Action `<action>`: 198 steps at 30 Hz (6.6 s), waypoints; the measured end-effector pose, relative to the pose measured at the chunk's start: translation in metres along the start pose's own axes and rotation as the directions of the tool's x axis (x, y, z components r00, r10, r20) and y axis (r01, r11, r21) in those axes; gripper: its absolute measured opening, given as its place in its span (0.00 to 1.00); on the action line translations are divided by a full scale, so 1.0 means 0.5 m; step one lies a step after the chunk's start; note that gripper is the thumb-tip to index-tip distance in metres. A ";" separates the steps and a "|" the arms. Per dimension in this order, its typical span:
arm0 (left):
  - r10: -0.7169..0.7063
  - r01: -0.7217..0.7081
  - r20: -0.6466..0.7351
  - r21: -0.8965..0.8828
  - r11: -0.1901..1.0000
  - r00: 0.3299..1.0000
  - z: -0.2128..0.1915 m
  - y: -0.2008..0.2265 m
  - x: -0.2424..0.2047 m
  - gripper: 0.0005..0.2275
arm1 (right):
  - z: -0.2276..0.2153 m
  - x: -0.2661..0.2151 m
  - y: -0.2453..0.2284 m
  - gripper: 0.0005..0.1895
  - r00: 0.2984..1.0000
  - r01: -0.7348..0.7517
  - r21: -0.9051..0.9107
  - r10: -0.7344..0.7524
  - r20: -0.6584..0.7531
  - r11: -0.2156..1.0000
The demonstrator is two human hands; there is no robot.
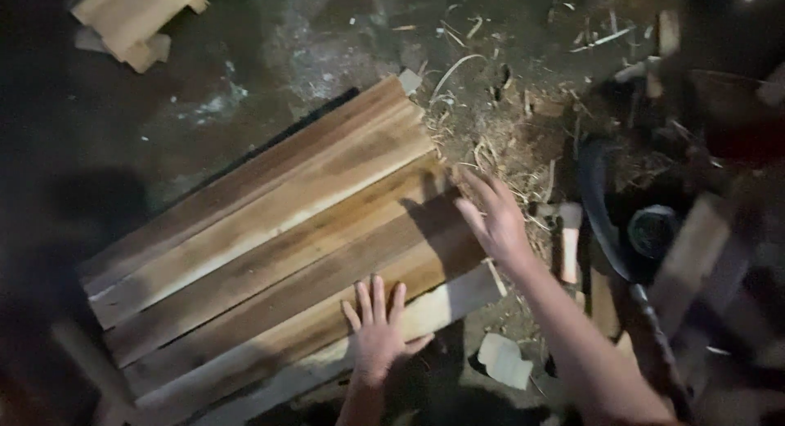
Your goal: The person assembles a wooden crate by arranging planks on a frame and securing them with nails. They use a hammer to drive nails into the wood, ensuring the planks are firmly attached to the structure.
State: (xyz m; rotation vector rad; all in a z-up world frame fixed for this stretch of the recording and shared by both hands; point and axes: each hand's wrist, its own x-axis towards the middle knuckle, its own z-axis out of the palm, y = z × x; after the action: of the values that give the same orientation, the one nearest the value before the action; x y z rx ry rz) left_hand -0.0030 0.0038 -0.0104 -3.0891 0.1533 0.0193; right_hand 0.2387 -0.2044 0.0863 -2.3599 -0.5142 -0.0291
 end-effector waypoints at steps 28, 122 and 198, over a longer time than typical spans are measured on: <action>-0.054 0.087 0.182 -0.180 0.980 0.982 -0.150 0.002 0.099 0.50 | -0.008 -0.314 0.001 0.17 0.560 -0.490 0.823 0.619 0.551 -0.289; 0.062 -0.060 0.010 -0.162 0.985 0.998 -0.054 0.104 0.217 0.48 | 0.166 -0.033 0.162 0.31 0.904 -0.389 -0.018 0.385 0.188 0.921; 0.023 0.024 0.128 -0.356 0.934 0.992 -0.097 0.089 0.221 0.50 | 0.107 -0.184 0.102 0.24 0.935 -0.261 0.491 0.343 -0.085 0.831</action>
State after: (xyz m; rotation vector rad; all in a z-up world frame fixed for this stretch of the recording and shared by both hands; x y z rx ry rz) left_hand 0.1032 -0.0536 0.0345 -3.4361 0.1595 0.2800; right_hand 0.1667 -0.2364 -0.0015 -1.9043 -0.0409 0.0384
